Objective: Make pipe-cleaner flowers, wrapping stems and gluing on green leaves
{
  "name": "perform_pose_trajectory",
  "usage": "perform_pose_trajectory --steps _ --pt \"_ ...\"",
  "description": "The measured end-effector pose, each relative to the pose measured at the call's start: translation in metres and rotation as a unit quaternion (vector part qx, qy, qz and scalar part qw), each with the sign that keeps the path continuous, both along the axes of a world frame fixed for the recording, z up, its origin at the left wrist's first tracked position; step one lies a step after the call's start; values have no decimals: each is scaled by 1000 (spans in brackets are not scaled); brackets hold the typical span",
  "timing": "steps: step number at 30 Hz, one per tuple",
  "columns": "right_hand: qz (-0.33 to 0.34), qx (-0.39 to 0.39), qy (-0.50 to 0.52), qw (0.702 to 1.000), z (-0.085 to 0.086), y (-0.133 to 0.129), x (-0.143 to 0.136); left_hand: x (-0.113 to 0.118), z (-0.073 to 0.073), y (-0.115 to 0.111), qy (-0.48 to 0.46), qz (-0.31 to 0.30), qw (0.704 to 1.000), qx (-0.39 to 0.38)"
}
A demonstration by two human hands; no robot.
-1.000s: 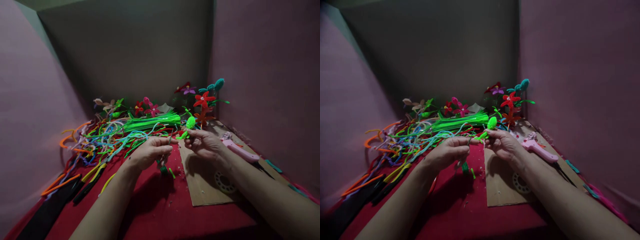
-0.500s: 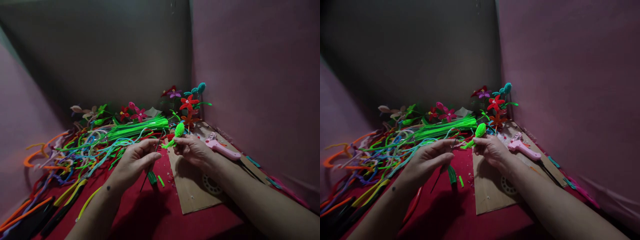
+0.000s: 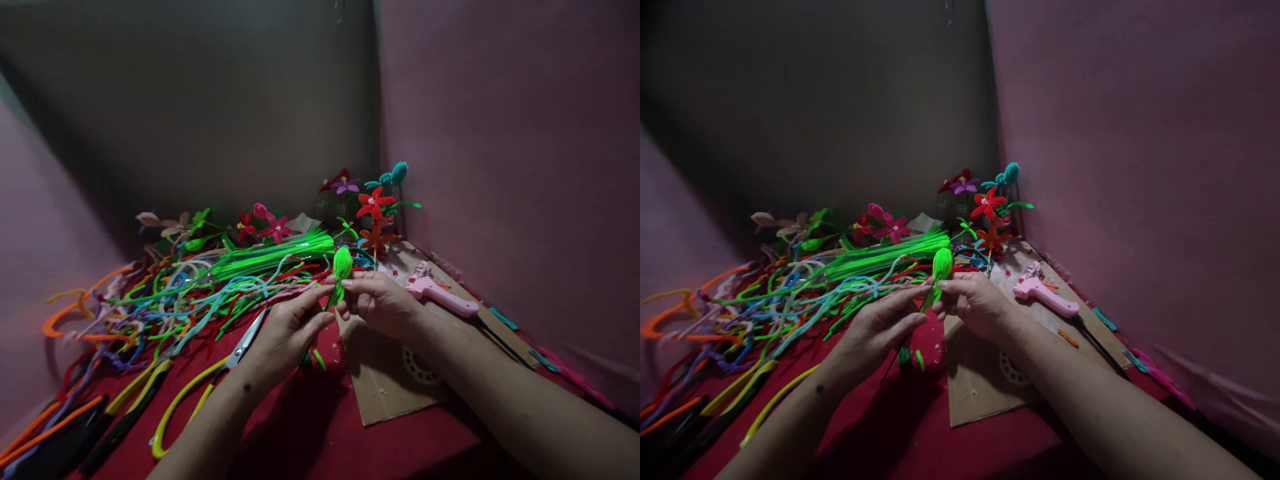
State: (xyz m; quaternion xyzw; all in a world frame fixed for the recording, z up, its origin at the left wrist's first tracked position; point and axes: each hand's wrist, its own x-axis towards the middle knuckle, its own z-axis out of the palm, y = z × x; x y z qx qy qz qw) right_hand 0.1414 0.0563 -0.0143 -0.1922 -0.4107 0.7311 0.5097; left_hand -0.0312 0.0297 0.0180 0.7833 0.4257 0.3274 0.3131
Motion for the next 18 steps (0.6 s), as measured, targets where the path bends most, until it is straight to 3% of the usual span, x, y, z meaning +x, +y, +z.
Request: perform_pose_trajectory --steps 4,13,18 --pt "-5 -33 11 999 -1 1 1 0 2 0 -30 8 999 -4" --pt "-50 -141 52 987 -3 5 2 -2 -3 -4 38 7 999 0" --pt "-66 -134 36 988 -5 7 3 1 -3 -5 58 -10 998 39"
